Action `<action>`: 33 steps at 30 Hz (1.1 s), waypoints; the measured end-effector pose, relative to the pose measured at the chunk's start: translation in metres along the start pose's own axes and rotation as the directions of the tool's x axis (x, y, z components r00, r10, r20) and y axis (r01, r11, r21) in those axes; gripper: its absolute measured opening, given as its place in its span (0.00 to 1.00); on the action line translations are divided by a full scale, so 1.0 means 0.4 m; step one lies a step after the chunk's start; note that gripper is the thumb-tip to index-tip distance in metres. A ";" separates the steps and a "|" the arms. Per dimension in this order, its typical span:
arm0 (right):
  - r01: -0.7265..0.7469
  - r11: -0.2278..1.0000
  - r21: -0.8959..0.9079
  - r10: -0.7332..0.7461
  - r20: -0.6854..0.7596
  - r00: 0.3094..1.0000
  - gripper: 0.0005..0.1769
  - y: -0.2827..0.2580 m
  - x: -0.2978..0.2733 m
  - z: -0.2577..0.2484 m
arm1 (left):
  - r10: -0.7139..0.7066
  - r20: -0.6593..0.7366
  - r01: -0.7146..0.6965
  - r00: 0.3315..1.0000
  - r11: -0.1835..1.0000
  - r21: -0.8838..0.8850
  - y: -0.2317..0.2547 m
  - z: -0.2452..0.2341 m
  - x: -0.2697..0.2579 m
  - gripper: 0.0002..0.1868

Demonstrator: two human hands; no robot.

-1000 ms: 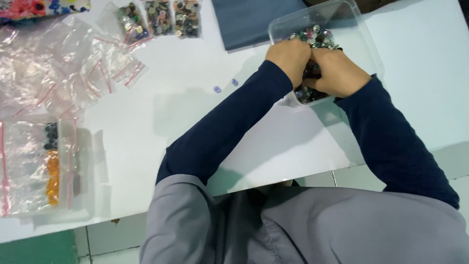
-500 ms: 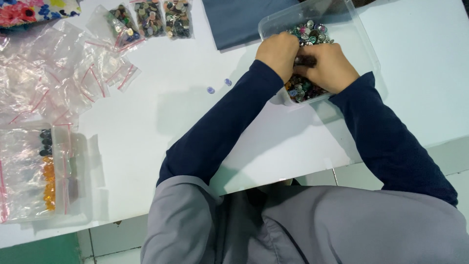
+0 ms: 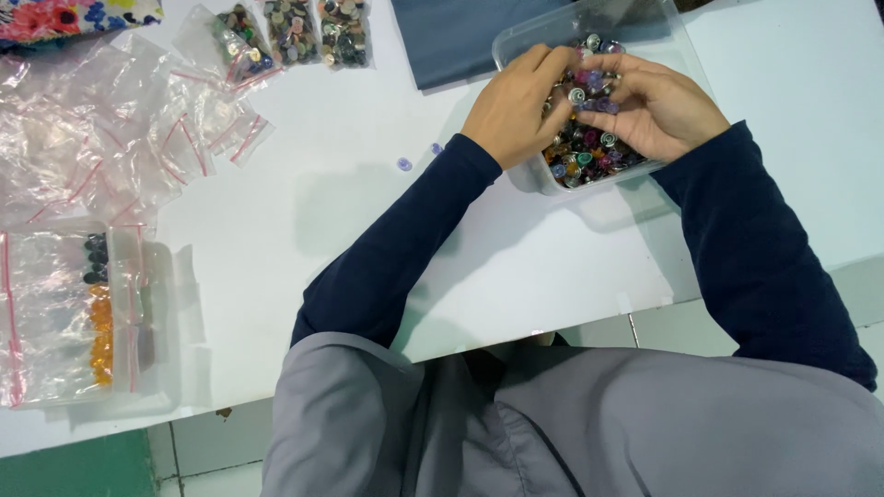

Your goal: Sorting and placing small purple beads into a resealable plastic bag

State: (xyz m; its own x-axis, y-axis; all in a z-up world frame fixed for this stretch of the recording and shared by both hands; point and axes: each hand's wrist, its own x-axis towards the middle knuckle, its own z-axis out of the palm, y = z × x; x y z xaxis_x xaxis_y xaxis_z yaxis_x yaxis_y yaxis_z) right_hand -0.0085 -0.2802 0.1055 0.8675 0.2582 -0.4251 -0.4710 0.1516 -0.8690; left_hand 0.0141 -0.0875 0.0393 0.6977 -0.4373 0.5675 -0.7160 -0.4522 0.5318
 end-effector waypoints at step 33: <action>0.012 0.977 -0.215 -0.002 0.046 0.999 0.25 0.001 -0.027 0.013 | 0.069 -0.037 -0.067 0.997 0.996 0.051 -0.035 0.046 -0.015 0.10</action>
State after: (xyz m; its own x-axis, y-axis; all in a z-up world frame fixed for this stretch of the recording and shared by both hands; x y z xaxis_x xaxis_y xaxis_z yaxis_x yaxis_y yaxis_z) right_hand -0.0190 -0.2778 0.1112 0.8604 0.3010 -0.4113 -0.4153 -0.0538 -0.9081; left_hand 0.0205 -0.0927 0.0170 0.6455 -0.4378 0.6258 -0.7588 -0.4614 0.4598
